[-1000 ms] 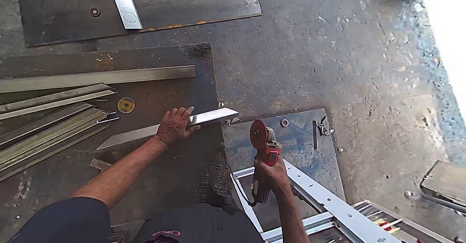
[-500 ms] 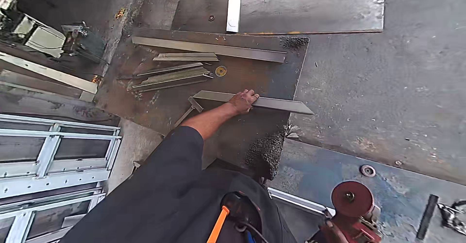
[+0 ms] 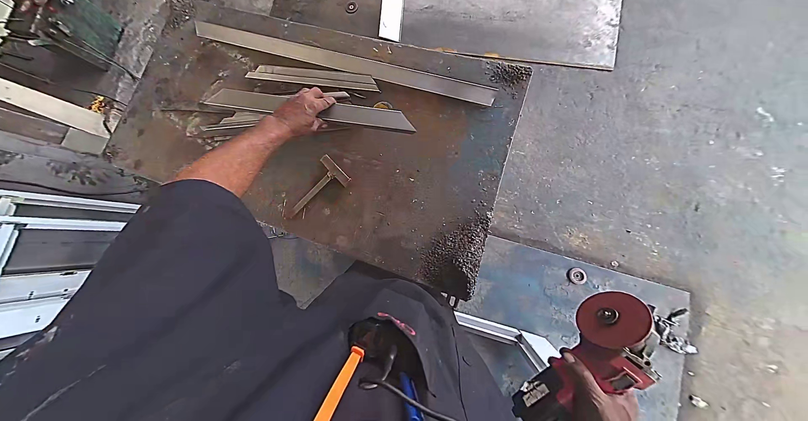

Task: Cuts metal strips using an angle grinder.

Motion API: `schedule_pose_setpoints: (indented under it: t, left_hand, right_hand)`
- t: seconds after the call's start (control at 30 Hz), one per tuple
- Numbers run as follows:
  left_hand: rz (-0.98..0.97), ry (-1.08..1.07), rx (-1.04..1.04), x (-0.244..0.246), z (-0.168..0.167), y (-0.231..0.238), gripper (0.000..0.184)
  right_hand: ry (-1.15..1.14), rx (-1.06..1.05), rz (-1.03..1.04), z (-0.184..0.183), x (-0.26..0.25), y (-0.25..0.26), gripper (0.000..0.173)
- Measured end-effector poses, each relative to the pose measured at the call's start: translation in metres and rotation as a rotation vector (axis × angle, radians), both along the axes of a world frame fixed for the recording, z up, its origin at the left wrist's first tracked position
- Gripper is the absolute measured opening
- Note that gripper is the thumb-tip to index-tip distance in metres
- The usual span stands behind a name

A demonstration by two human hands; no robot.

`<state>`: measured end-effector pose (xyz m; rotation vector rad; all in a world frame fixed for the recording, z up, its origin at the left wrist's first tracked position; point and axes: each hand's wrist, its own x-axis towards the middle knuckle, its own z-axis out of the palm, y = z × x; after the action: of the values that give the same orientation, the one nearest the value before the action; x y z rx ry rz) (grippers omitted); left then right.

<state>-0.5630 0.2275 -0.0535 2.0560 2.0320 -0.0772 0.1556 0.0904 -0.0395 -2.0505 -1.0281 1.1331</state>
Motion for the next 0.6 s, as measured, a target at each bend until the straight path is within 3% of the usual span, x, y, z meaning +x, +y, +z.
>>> schedule_pose_setpoints:
  t: [0.13, 0.3, 0.5, 0.6]
  left_hand:
    - [0.099, 0.062, -0.080, -0.079, 0.010, 0.015, 0.051]
    - [0.140, 0.103, -0.072, -0.132, 0.004, 0.072, 0.038]
    - [0.139, 0.227, -0.187, -0.164, -0.042, 0.146, 0.070]
    - [0.122, 0.303, -0.306, -0.172, -0.056, 0.170, 0.072]
  right_hand:
    - [0.042, 0.033, -0.036, 0.013, -0.035, 0.011, 0.052]
    - [0.142, 0.052, -0.081, 0.020, -0.072, 0.021, 0.043]
    - [0.147, 0.005, -0.104, 0.021, -0.091, 0.025, 0.048]
    - [0.161, 0.011, -0.123, 0.027, -0.104, 0.028, 0.048]
